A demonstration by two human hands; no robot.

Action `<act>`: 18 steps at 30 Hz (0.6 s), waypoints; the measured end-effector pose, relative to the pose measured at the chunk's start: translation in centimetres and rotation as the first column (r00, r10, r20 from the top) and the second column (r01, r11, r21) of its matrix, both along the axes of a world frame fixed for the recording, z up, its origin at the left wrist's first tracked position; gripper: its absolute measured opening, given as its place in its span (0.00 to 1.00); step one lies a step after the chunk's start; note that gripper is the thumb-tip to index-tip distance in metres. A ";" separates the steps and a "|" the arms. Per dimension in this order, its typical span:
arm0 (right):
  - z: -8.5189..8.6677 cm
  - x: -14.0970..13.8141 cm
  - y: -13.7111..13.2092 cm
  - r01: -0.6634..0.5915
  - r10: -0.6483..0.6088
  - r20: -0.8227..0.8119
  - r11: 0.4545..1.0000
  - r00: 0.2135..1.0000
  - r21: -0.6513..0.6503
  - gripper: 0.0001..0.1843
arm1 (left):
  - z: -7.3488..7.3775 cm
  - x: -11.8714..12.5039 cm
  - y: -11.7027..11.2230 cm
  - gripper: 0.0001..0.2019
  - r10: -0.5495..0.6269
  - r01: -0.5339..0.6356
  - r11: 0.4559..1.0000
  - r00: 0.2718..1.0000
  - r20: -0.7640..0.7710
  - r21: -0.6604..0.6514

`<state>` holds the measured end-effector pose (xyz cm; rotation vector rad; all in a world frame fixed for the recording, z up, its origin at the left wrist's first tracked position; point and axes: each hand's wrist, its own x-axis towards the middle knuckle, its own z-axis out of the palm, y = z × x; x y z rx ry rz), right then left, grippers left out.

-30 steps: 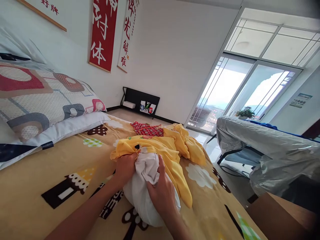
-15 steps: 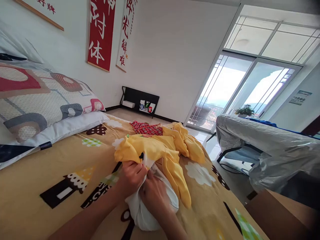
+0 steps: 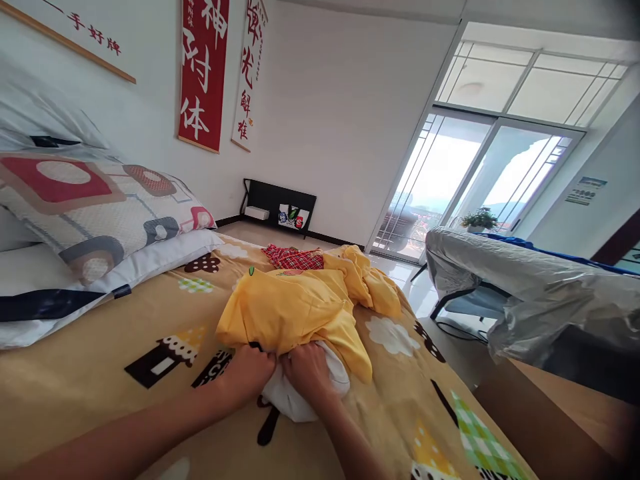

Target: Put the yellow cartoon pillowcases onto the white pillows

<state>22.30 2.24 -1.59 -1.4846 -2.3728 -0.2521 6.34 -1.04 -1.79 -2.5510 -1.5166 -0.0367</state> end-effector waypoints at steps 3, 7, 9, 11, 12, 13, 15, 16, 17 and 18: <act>-0.3 -0.3 -2.4 -0.020 0.020 0.009 1.000 1.000 -0.024 0.11 | 4.0 -1.5 -3.9 0.06 0.009 -0.021 0.989 0.997 -0.080 -0.143; -1.8 0.2 -6.1 -0.147 0.151 -0.027 0.984 0.988 0.099 0.17 | 9.3 1.0 -4.5 0.11 -0.029 0.013 0.992 0.991 0.127 0.124; -2.9 0.7 -8.2 -0.198 0.212 -0.047 0.958 0.976 0.206 0.24 | 10.3 3.8 -2.5 0.15 -0.171 0.096 0.944 0.961 0.217 0.315; -4.1 1.6 -10.1 -0.198 0.230 -0.088 0.941 0.969 0.273 0.26 | 10.0 6.4 -0.1 0.28 -0.186 0.084 0.928 0.949 0.256 0.364; -4.6 2.3 -11.0 -0.178 0.224 -0.132 0.939 0.965 0.295 0.27 | 9.5 7.4 1.1 0.33 -0.133 0.039 0.943 0.955 0.266 0.331; -5.1 3.1 -11.7 -0.140 0.206 -0.193 0.941 0.959 0.307 0.26 | 8.8 8.0 2.0 0.35 -0.075 -0.007 0.956 0.960 0.271 0.292; -5.9 4.9 -12.6 -0.021 0.121 -0.327 0.956 0.937 0.293 0.22 | 7.5 8.3 3.3 0.28 0.007 -0.070 0.973 0.962 0.272 0.222; -6.3 5.6 -12.8 0.041 0.064 -0.381 0.964 0.922 0.263 0.19 | 6.9 8.0 3.5 0.20 0.012 -0.072 0.975 0.961 0.277 0.209; -6.7 6.0 -12.8 0.097 0.004 -0.422 0.972 0.907 0.216 0.16 | 6.6 7.6 3.5 0.13 0.001 -0.063 0.977 0.958 0.288 0.205; -7.0 6.3 -12.6 0.145 -0.057 -0.458 0.977 0.887 0.159 0.15 | 6.5 7.1 3.3 0.09 -0.010 -0.055 0.978 0.952 0.306 0.203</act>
